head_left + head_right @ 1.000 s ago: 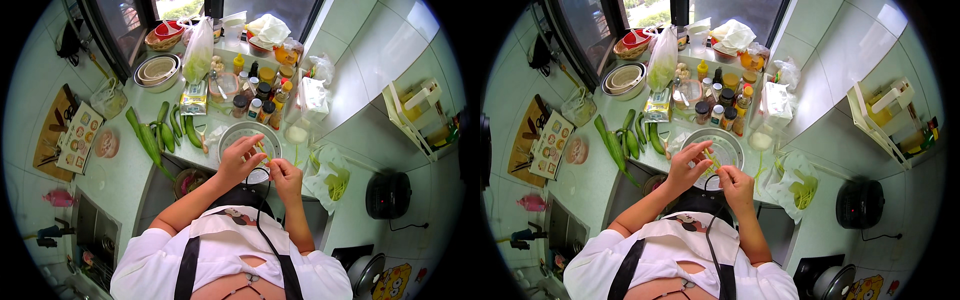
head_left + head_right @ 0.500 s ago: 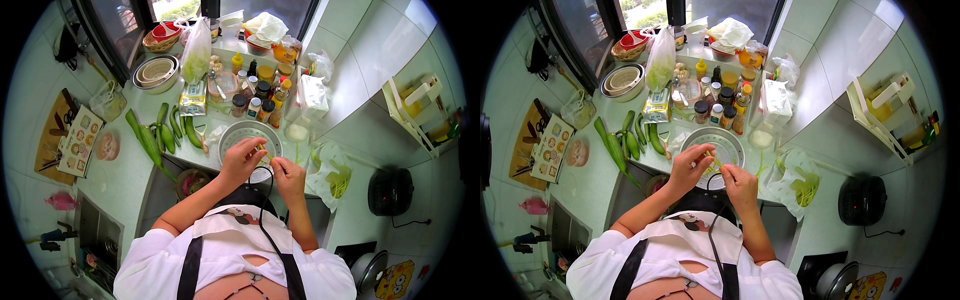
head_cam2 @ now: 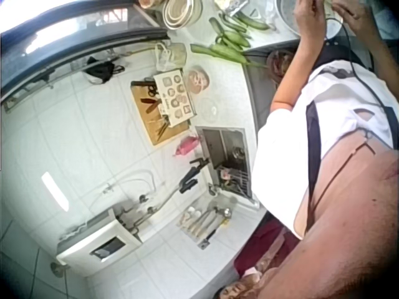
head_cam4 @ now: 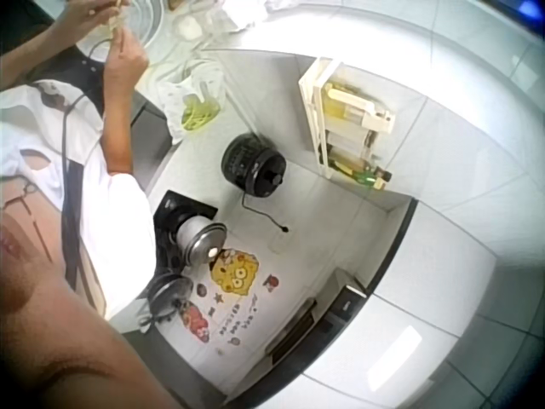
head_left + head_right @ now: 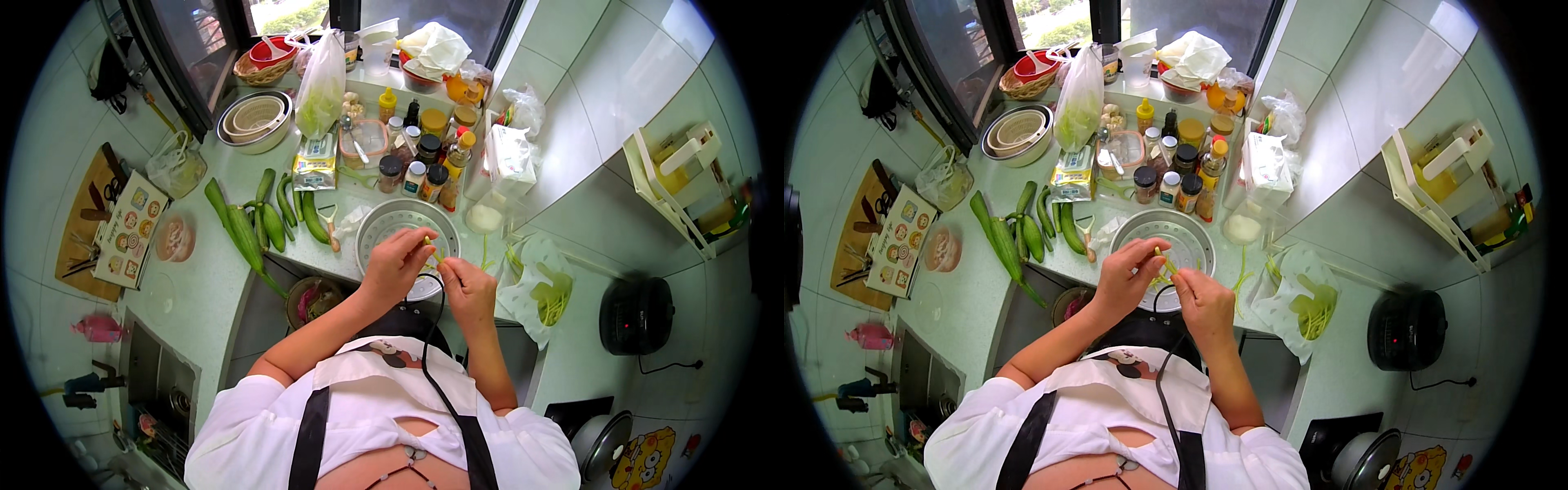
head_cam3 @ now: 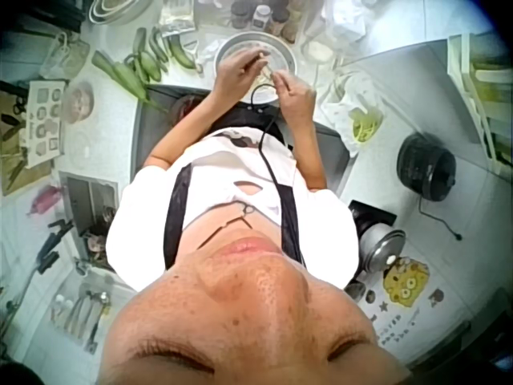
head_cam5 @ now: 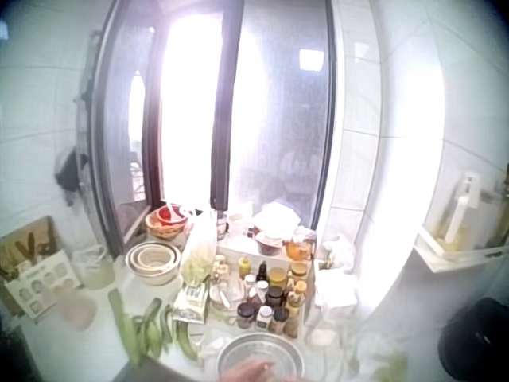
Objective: The person snaps the ends off green beans by hand, placing the trimmed beans into a bowl and the discarded ends into a separate container, and handles more beans from a plastic bag.
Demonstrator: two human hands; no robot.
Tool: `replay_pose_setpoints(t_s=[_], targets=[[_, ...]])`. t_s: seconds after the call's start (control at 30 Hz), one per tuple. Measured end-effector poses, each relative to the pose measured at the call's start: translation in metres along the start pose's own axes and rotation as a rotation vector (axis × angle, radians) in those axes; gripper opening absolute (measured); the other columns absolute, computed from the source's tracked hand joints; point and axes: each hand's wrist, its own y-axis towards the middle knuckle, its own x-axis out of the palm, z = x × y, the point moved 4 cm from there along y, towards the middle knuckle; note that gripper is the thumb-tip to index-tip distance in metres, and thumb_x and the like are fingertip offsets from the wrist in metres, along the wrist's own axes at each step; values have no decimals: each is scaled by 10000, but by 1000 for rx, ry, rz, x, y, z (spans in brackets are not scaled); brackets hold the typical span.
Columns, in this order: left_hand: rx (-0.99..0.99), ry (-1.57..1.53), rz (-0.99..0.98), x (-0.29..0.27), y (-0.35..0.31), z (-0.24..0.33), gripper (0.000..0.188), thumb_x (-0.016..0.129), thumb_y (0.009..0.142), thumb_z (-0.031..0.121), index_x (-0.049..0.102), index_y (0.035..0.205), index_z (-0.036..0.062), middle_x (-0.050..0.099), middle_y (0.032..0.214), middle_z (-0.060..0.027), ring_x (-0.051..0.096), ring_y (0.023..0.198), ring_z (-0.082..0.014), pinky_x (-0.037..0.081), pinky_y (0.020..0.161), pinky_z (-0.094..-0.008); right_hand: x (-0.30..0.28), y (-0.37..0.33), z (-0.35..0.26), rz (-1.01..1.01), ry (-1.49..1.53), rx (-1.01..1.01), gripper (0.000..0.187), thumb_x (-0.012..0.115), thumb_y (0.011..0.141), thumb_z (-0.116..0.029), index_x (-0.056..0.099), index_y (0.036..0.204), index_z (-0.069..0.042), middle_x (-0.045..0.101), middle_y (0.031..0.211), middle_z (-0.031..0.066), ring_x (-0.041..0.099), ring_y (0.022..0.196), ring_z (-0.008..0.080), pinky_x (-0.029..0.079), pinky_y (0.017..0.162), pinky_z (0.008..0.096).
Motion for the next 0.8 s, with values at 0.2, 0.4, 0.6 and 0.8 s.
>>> replay_pose_setpoints(t_s=[0.2, 0.4, 0.6, 0.8], targets=[[-60, 2, -24, 0, -2, -3, 169, 572, 851, 5, 612, 1015, 3, 558, 783, -59, 532, 658, -105, 428, 587, -224, 1, -1, -1, -3, 2, 9, 153, 627, 835, -175, 645, 863, -25, 632, 745, 141, 614, 629, 300, 471, 558, 349], [-69, -63, -13, 0, -4, -6, 149, 567, 860, 25, 633, 991, 0, 548, 761, -49, 544, 635, -88, 435, 565, -215, -2, -2, -5, 20, -14, -14, 158, 619, 842, -179, 643, 864, -25, 633, 750, 136, 614, 627, 296, 471, 556, 349], [-84, -43, -47, -1, -1, -2, 170, 573, 869, 66, 627, 1020, 11, 542, 753, -56, 521, 618, -104, 424, 559, -230, -4, -3, -1, -14, 7, 66, 155, 619, 844, -182, 642, 863, -29, 626, 741, 136, 607, 619, 295, 466, 550, 346], [-51, -8, -27, 1, -3, -1, 176, 598, 868, 118, 610, 1016, 24, 556, 777, -78, 484, 579, -131, 410, 544, -255, -3, -5, -5, 47, 8, -56, 141, 629, 834, -167, 638, 853, -28, 620, 731, 133, 599, 612, 298, 459, 541, 348]])
